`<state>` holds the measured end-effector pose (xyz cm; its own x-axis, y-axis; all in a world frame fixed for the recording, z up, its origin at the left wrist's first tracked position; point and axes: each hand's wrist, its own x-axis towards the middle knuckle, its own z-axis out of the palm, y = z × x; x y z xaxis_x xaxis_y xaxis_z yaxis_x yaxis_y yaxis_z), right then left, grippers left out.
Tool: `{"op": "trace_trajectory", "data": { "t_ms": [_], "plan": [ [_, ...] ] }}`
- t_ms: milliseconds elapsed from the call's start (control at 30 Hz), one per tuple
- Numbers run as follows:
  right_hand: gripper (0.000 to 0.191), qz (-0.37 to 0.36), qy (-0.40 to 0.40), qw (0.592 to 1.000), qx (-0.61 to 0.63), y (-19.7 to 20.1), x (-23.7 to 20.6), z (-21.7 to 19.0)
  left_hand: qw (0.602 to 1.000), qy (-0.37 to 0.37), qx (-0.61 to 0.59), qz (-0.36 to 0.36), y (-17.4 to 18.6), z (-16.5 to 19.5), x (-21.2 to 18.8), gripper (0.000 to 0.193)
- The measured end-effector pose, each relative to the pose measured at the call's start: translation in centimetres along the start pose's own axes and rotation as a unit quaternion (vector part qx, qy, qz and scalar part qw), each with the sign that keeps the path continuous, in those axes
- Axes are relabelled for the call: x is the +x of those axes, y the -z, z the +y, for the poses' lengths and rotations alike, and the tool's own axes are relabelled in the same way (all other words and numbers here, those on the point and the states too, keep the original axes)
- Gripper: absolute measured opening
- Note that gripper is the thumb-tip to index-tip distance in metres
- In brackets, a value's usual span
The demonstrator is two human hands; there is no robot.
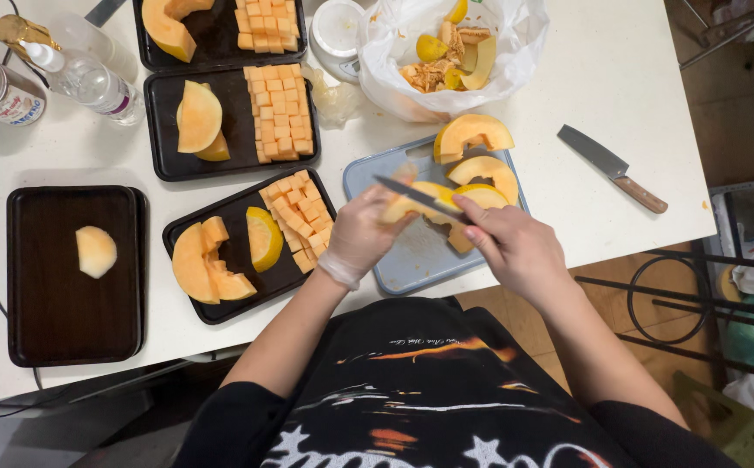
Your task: The person peels the rind off melon wedges with a small paring knife over a cutting board, drops the rind pieces into a plastic bag, and places the peeled melon pieces onto black trays alongside trays of already cubed melon.
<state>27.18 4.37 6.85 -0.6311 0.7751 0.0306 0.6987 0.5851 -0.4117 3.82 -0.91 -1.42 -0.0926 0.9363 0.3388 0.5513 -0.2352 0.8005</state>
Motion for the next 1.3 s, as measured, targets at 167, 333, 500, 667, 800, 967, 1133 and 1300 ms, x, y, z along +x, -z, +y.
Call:
{"op": "trace_trajectory", "data": {
  "t_ms": [167,333,500,667,800,967,1133,1300],
  "plan": [
    [0.04,0.051,0.01,0.998,-0.034,-0.6,0.7,-0.2,0.689,0.306,-0.653,0.075,-2.2,-0.9,-0.3,0.045],
    [0.044,0.057,0.054,0.994,-0.07,-1.7,1.3,-1.0,0.609,0.383,-0.69,0.087,-5.1,-1.6,-0.1,0.04],
    [0.045,0.058,0.089,0.991,-0.076,-1.7,1.1,-1.2,0.486,0.491,-0.713,0.116,-5.6,-2.3,0.1,0.039],
    [0.047,0.044,0.086,0.992,-0.082,-1.4,0.9,-1.3,0.513,0.385,-0.752,0.152,-5.9,-2.3,0.2,0.026],
    [0.052,0.028,0.089,0.99,-0.102,-0.6,0.7,-0.9,0.543,0.403,-0.722,0.145,-4.9,-1.6,-0.2,0.03],
    [0.055,0.029,0.081,0.992,-0.088,-0.6,0.2,-0.5,0.606,0.402,-0.679,0.093,-4.0,-0.3,-0.6,0.032],
    [0.052,0.034,0.06,0.993,-0.097,-0.6,-0.5,-0.2,0.624,0.385,-0.672,0.106,-3.5,-0.2,-0.8,0.038],
    [0.052,0.031,0.059,0.991,-0.115,-0.5,-0.6,-0.1,0.661,0.374,-0.641,0.109,-3.5,0.0,-1.2,0.04]
  ]
}}
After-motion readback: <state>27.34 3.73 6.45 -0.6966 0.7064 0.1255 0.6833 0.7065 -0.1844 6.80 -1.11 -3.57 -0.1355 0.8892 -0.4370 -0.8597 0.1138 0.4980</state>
